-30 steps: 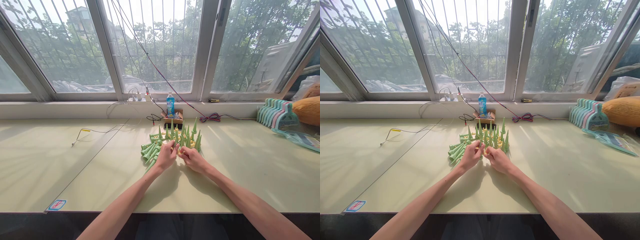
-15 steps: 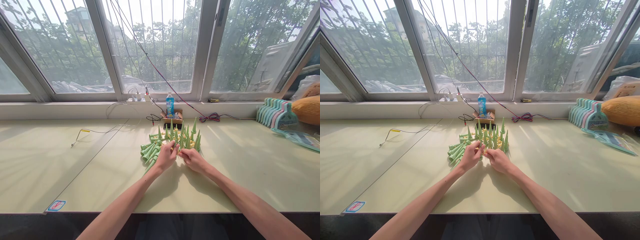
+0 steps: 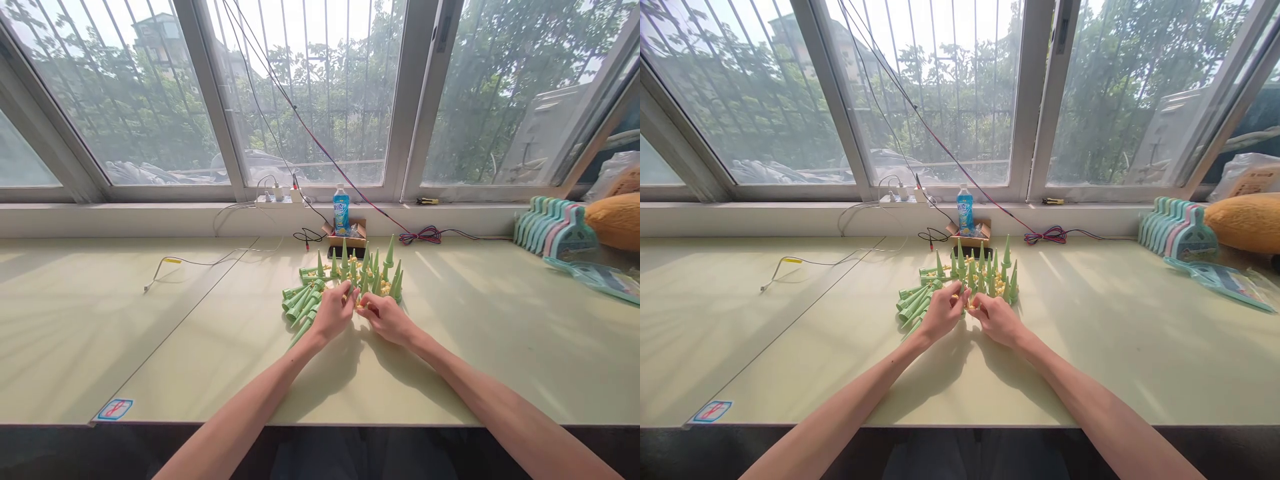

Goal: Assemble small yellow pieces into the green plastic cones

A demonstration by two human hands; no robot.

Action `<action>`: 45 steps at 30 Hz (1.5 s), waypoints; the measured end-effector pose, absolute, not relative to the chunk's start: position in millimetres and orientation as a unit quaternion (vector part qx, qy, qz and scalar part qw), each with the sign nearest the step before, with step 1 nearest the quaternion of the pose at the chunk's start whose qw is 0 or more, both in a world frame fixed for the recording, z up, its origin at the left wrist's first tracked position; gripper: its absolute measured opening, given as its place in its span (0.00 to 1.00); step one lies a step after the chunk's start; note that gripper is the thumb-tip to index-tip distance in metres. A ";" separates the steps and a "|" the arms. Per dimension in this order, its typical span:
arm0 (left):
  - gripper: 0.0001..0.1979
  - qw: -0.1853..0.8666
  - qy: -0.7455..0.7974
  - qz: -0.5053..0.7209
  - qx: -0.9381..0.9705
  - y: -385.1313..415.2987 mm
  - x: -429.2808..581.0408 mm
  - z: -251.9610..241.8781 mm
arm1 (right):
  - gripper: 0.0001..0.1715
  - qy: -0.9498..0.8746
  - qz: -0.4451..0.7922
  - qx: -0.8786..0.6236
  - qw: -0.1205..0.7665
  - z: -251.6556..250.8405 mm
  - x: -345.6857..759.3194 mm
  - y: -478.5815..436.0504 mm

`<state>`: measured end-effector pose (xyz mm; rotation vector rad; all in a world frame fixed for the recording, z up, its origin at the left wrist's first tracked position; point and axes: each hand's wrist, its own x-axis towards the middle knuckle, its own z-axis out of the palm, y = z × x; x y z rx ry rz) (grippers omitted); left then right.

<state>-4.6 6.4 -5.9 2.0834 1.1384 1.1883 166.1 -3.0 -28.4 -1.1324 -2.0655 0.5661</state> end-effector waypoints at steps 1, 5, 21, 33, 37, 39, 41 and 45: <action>0.20 0.241 0.416 0.433 0.762 6.3 -4.6 -5.8 | 0.12 -0.799 0.220 -0.435 0.353 -29.0 166.3 -2.7; 0.19 0.245 0.416 0.427 0.765 6.4 -4.7 -5.9 | 0.13 -0.802 0.222 -0.430 0.350 -30.4 167.3 -1.5; 0.19 0.257 0.400 0.428 0.769 4.1 -5.7 -6.5 | 0.17 -0.810 0.221 -0.404 0.364 -31.6 168.1 1.0; 0.18 0.256 0.387 0.429 0.775 6.5 -7.1 -11.8 | 0.17 -0.808 0.218 -0.410 0.363 -30.6 168.1 -0.4; 0.17 0.255 0.383 0.434 0.775 6.2 -7.0 -12.9 | 0.18 -0.808 0.216 -0.412 0.362 -30.5 167.9 -0.3; 0.17 0.251 0.384 0.438 0.773 5.4 -6.8 -12.5 | 0.18 -0.809 0.213 -0.411 0.362 -30.6 167.7 -0.2; 0.17 0.246 0.386 0.440 0.773 4.5 -6.6 -11.7 | 0.18 -0.811 0.211 -0.410 0.360 -30.7 167.4 -0.4; 0.18 0.241 0.388 0.445 0.770 3.0 -6.0 -10.7 | 0.17 -0.812 0.214 -0.411 0.355 -31.2 167.0 -1.4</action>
